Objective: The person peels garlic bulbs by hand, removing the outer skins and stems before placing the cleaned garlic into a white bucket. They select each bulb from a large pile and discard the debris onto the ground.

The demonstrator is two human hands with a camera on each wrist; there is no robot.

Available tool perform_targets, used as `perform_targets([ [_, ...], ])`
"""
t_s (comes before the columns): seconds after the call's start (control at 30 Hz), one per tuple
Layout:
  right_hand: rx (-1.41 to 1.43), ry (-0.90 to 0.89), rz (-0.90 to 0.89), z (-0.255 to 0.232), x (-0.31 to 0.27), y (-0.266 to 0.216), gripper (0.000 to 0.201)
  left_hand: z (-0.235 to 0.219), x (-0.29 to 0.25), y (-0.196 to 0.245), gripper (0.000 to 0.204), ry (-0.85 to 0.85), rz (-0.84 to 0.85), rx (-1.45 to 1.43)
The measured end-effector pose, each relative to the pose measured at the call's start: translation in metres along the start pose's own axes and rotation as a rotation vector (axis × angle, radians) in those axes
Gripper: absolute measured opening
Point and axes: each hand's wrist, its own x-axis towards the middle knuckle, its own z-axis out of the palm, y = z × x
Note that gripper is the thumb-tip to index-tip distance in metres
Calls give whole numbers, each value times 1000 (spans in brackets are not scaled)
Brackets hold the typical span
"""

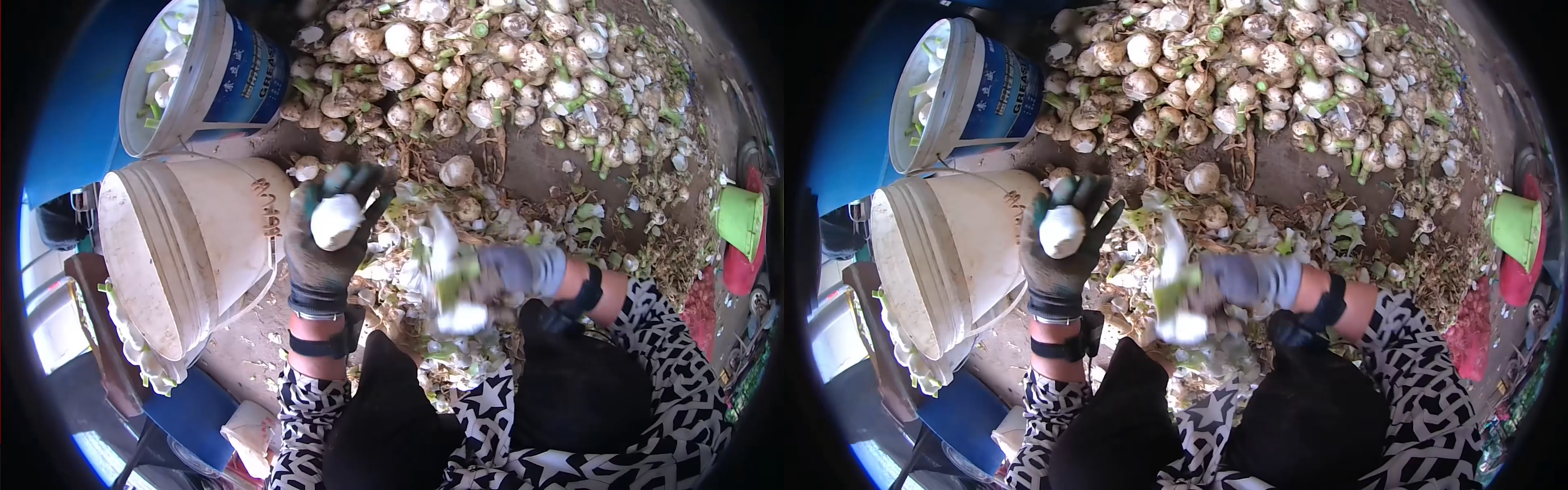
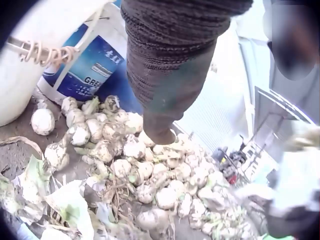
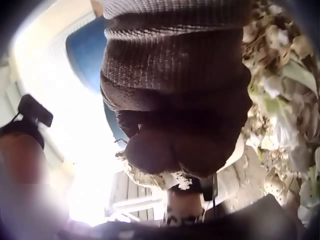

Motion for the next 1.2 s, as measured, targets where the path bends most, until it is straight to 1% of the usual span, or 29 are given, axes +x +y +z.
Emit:
perform_targets([
  [0.03, -128, -178, 45, 14, -1, -6, 35, -1, 1, 5, 45, 56, 41, 39],
  [0.07, -258, -354, 90, 32, 2, -33, 39, 1, 2, 9, 45, 113, 83, 78],
  [0.13, -1004, -539, 409, 52, 21, -79, 47, -9, 4, 12, 47, 123, 107, 72],
  [0.17, -1186, -500, 582, 56, 32, -93, 51, -13, 4, 8, 47, 77, 253, 503],
  [0.2, -1252, -323, 632, 48, 41, -92, 51, -4, 4, 3, 47, 25, 399, 932],
  [0.23, -1303, -102, 606, 30, 49, -80, 63, 8, -6, 0, 46, 42, 522, 1383],
  [0.27, -1240, 98, 517, 15, 54, -79, 68, 13, -7, 3, 51, 58, 416, 1390],
  [0.3, -1221, 259, 162, 0, 63, -73, 55, 15, -6, -2, 54, 63, 422, 1382],
  [0.33, -827, 433, 181, -10, 67, -67, 35, 15, -7, -7, 58, 70, 421, 1377],
  [0.37, -648, 459, 145, -15, 80, -54, 24, 15, -8, -10, 58, 68, 408, 1380],
  [0.4, -475, 483, 104, -15, 88, -52, 22, 16, -7, -10, 56, 14, 455, 1393],
  [0.43, -473, 488, 100, -15, 83, -53, 22, 17, -5, -10, 54, -42, 505, 1404],
  [0.5, -134, 402, -18, 2, 68, -83, 21, 8, -6, -9, 54, -3, 396, 1047],
  [0.53, -583, 425, -384, -10, 79, -53, 22, -1, -5, -9, 56, -16, 373, 839],
  [0.57, -211, 229, -329, -10, 70, -55, 24, 14, -7, -9, 57, -86, 232, 438],
  [0.6, 157, 28, -263, -9, 56, -55, 25, 18, -5, -8, 57, -45, 167, 158],
  [0.67, 354, -251, 173, 0, 39, -38, 30, 5, -2, -9, 56, -228, 208, 33],
  [0.73, -127, -527, 173, 39, 32, -55, 37, 17, 0, -3, 51, -2, 178, -41],
  [0.8, -507, -510, -252, 71, 34, -32, 39, 19, 5, 1, 50, 191, 211, -7],
  [0.83, -642, -440, -81, 73, 26, -37, 41, 18, 8, 6, 50, 187, 212, -6],
  [0.87, -644, -434, -77, 73, 31, -33, 41, 16, 11, 17, 48, 207, 217, 27],
  [0.9, -1035, -357, 69, 75, 39, -23, 36, 10, 16, 29, 47, 226, 212, 52],
  [0.93, -1415, -269, 239, 74, 42, -11, 31, -18, 32, 61, 47, -223, 130, 78],
  [0.97, -1505, -309, 216, 67, 39, 2, 24, -1, 42, 90, 51, -245, 220, 67],
  [1.0, -1596, -353, 191, 59, 35, 9, 18, 43, 39, 98, 63, 29, 615, 412],
  [1.03, -1536, -388, 248, 54, 32, 6, 13, 64, 29, 112, 80, -163, 547, 227],
  [1.07, -1537, -383, 268, 48, 29, 3, 13, 94, 24, 109, 86, -104, 625, 291],
  [1.13, -1560, -118, 421, 29, 26, -10, 14, 106, 17, 94, 81, 115, 647, 433],
  [1.2, -1548, 107, 655, 4, 32, -45, 24, 89, 22, 62, 72, 286, 571, 578],
])
